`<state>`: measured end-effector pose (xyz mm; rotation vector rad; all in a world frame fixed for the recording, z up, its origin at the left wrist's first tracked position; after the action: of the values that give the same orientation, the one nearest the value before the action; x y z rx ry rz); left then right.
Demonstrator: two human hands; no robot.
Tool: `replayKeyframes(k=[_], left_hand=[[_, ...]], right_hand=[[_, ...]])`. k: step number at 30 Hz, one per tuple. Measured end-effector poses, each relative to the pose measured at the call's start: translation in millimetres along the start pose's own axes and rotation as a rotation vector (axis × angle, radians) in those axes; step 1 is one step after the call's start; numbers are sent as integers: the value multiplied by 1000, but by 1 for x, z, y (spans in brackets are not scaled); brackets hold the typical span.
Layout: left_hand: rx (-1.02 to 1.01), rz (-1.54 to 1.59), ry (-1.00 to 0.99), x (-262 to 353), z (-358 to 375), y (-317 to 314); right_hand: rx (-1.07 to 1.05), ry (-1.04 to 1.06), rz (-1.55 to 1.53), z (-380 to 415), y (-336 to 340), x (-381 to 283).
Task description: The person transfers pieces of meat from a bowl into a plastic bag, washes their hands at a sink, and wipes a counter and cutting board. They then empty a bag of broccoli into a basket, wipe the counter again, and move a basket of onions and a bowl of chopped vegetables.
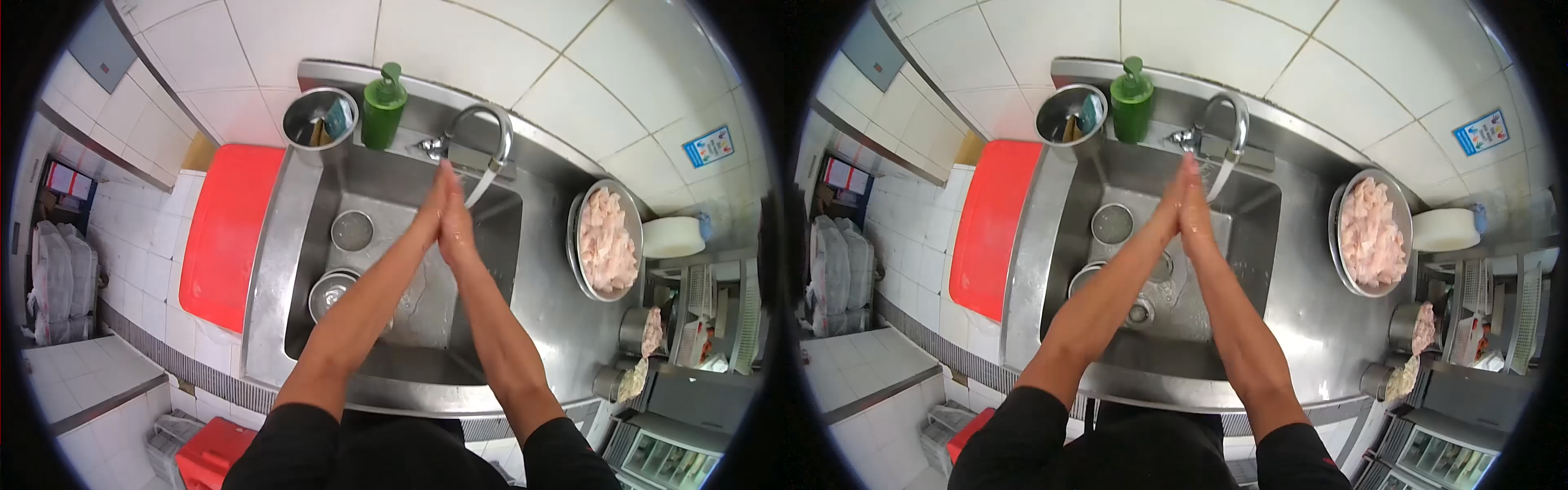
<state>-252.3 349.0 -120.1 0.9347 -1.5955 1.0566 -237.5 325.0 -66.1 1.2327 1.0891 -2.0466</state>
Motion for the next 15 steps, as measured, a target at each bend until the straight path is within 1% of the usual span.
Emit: replayKeyframes(k=[1,2,3,5,6,7,8,9,10,11,12,13,15], left_hand=[[-102,149,123,12,8,-2],[-206,293,227,27,3,-2],[-213,286,241,40,9,1],[-316,494,704,49,14,4],[-299,580,665,47,-1,10],[-296,584,680,32,-6,9],[-307,540,755,15,-19,7],[-321,489,844,-6,-24,7],[-330,485,860,-40,-27,8],[-360,336,689,-78,-31,8],[-387,194,516,-98,-34,5],[-394,204,531,-95,-38,-1],[-102,-11,274,-51,-49,0]], right_hand=[[5,2,71,4,5,-2],[8,-11,116,-24,21,-12],[32,16,139,-19,16,-15],[82,67,185,-6,3,-22],[-18,69,304,4,-4,-21],[-112,57,423,14,-3,-17],[-88,-13,418,9,2,-21],[-76,-19,409,4,2,-20],[-17,-23,275,-2,3,-17],[42,-25,146,-8,3,-15],[97,-9,-52,-13,4,-14],[114,-15,-45,-16,4,-18],[170,36,-87,-16,0,-26]])
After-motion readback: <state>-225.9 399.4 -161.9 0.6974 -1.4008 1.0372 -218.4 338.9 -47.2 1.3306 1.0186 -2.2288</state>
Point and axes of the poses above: each hand's wrist, its own z-axis away from the middle knuckle, its own y-axis out of the back of the hand, x = y × z, the point moved 2 cm from there along -z, towards the middle knuckle, and after that the axes turned 4 degrees about -x, right-handed, at the moved point
